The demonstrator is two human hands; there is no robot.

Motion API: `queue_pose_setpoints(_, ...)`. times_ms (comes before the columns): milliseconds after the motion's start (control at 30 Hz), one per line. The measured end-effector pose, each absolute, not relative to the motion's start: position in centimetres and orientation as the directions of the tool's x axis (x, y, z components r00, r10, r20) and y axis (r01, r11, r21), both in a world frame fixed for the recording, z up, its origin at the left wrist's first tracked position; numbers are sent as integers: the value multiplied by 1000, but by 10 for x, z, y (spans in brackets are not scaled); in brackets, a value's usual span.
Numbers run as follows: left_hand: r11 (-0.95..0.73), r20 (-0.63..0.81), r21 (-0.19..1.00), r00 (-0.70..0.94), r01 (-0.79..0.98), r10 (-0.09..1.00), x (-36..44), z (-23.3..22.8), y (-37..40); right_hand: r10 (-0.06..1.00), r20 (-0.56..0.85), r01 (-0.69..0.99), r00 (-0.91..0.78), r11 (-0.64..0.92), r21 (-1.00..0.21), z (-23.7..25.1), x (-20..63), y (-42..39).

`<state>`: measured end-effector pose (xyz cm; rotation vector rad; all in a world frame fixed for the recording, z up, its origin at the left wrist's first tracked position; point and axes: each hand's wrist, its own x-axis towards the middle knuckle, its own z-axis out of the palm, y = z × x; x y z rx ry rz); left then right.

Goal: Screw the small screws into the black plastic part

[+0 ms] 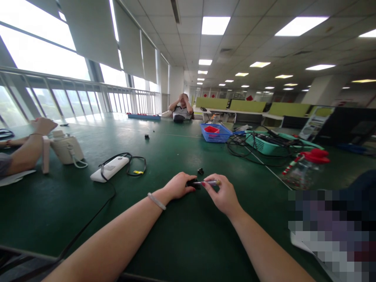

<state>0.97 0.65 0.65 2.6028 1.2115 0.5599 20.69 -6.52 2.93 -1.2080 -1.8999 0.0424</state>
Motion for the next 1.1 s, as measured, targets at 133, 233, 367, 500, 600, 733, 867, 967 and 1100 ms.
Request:
queue_pose_setpoints(133, -646, 264, 337, 590, 685, 763, 11, 8, 4, 761, 637, 724, -119, 506, -469, 31, 209, -65)
queue_pose_setpoints(233, -648, 271, 338, 589, 682, 761, 11, 9, 4, 797, 589, 730, -131, 480, -487, 29, 209, -63)
queue_pose_setpoints(367, -657, 272, 358, 599, 663, 753, 11, 9, 3, 839, 530, 725, -126, 443, -528, 25, 208, -58)
queue_pose_setpoints(500, -679, 294, 358, 613, 640, 733, 11, 7, 4, 857, 510, 691, -74, 412, -594, 23, 209, -55)
queue_pose_setpoints(600, -696, 346, 348, 604, 628, 718, 12, 6, 2, 860, 508, 653, -37, 406, -639, 21, 210, -54)
queue_pose_setpoints(733, -729, 413, 336, 602, 596, 683, 11, 9, -1, 864, 503, 592, -21, 416, -691, 18, 213, -51)
queue_pose_setpoints(867, -725, 461, 330, 566, 605, 683, 12, 12, -3, 829, 556, 435, 57, 480, -762, 19, 220, -50)
queue_pose_setpoints(967, -660, 454, 343, 497, 669, 740, 11, 11, 0, 809, 562, 358, 170, 480, -801, 22, 228, -49)
queue_pose_setpoints(1100, -542, 356, 311, 433, 781, 828, 7, 4, 5, 835, 493, 375, 244, 388, -842, 20, 237, -44)
